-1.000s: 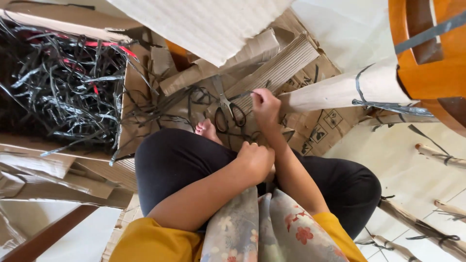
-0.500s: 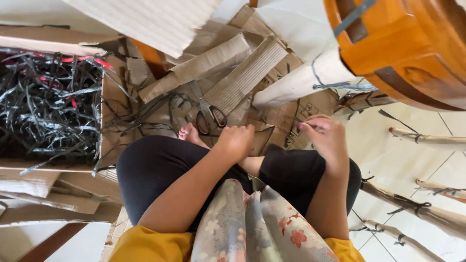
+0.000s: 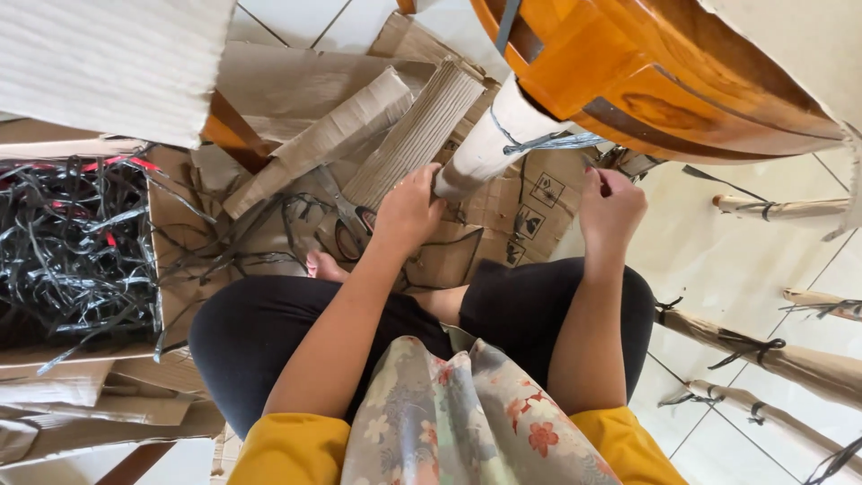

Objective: Wrapping wooden chair legs with protective cardboard and securing them with plastic ties.

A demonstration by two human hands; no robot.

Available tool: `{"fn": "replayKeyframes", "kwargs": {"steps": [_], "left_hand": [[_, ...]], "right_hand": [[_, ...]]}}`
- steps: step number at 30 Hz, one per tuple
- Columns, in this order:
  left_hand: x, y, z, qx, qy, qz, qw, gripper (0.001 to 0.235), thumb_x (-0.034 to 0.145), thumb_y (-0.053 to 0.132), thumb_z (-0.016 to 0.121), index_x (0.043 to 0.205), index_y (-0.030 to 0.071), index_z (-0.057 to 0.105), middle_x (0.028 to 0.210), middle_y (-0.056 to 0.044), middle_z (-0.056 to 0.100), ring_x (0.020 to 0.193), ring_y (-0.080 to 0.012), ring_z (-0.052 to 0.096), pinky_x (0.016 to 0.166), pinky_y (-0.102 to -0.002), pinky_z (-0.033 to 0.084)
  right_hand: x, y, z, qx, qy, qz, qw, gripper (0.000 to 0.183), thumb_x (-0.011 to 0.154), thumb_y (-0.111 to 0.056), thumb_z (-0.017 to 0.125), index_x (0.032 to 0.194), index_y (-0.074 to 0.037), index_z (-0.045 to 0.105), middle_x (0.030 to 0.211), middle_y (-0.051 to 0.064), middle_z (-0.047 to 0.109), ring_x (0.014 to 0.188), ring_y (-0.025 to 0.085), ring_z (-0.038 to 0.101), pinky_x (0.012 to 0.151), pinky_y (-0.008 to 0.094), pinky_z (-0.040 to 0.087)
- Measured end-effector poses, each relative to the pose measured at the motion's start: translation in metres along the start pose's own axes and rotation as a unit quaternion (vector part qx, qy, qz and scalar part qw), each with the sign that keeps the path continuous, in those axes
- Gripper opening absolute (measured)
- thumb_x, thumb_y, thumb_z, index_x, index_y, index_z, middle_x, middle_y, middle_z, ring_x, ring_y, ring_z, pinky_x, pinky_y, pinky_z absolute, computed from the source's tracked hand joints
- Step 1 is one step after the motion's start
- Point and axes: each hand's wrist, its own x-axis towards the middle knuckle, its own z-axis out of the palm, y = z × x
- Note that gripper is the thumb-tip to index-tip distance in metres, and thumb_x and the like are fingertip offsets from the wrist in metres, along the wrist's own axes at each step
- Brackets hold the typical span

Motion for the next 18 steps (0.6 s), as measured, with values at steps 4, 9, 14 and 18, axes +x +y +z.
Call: {"fn": "replayKeyframes", "kwargs": {"steps": [4, 9, 14, 18], "left_hand": [[0.006, 0.013, -0.004, -0.03, 0.08, 0.058, 0.995, 0.056, 0.095, 0.015, 0.063, 0.146, 0.003, 0.046, 0.127, -0.025, 0.062, 0.118, -0.0466, 0.062, 0.093, -0.057, 0.056], [0.031, -0.012, 0.012, -0.033, 0.268, 0.125, 0.955, 0.077, 0.096, 0.01, 0.07, 0.16, 0.004, 0.028, 0.157, -0.023, 0.036, 0.15, -0.0412, 0.035, 0.123, -0.053, 0.032], [0.042, -0.011, -0.008, -0.077, 0.24, 0.19, 0.949, 0.074, 0.1, -0.004, 0.059, 0.163, 0.009, 0.023, 0.168, -0.015, 0.025, 0.159, -0.0361, 0.019, 0.134, -0.053, 0.014], [0.062, -0.015, -0.001, -0.105, 0.134, 0.141, 0.975, 0.055, 0.106, 0.022, 0.056, 0.157, 0.017, 0.038, 0.138, -0.004, 0.062, 0.149, -0.0259, 0.037, 0.125, -0.062, 0.011]], "right_hand": [[0.001, -0.018, 0.032, 0.114, 0.002, -0.11, 0.987, 0.017, 0.097, -0.006, 0.067, 0.106, 0.001, 0.08, 0.091, 0.025, 0.075, 0.089, 0.039, 0.074, 0.076, 0.043, 0.057], [0.039, 0.011, 0.092, 0.078, 0.047, -0.376, 0.922, 0.011, 0.088, 0.0, 0.07, 0.079, -0.003, 0.063, 0.073, 0.016, 0.066, 0.073, 0.045, 0.069, 0.065, 0.045, 0.057], [0.033, 0.005, 0.093, 0.086, 0.008, -0.363, 0.928, 0.012, 0.089, -0.002, 0.071, 0.079, -0.004, 0.065, 0.071, 0.014, 0.066, 0.071, 0.042, 0.069, 0.064, 0.043, 0.056], [0.033, 0.003, 0.096, 0.077, -0.037, -0.34, 0.936, 0.013, 0.091, -0.004, 0.073, 0.08, -0.005, 0.067, 0.068, 0.012, 0.066, 0.067, 0.038, 0.069, 0.062, 0.04, 0.055]]}}
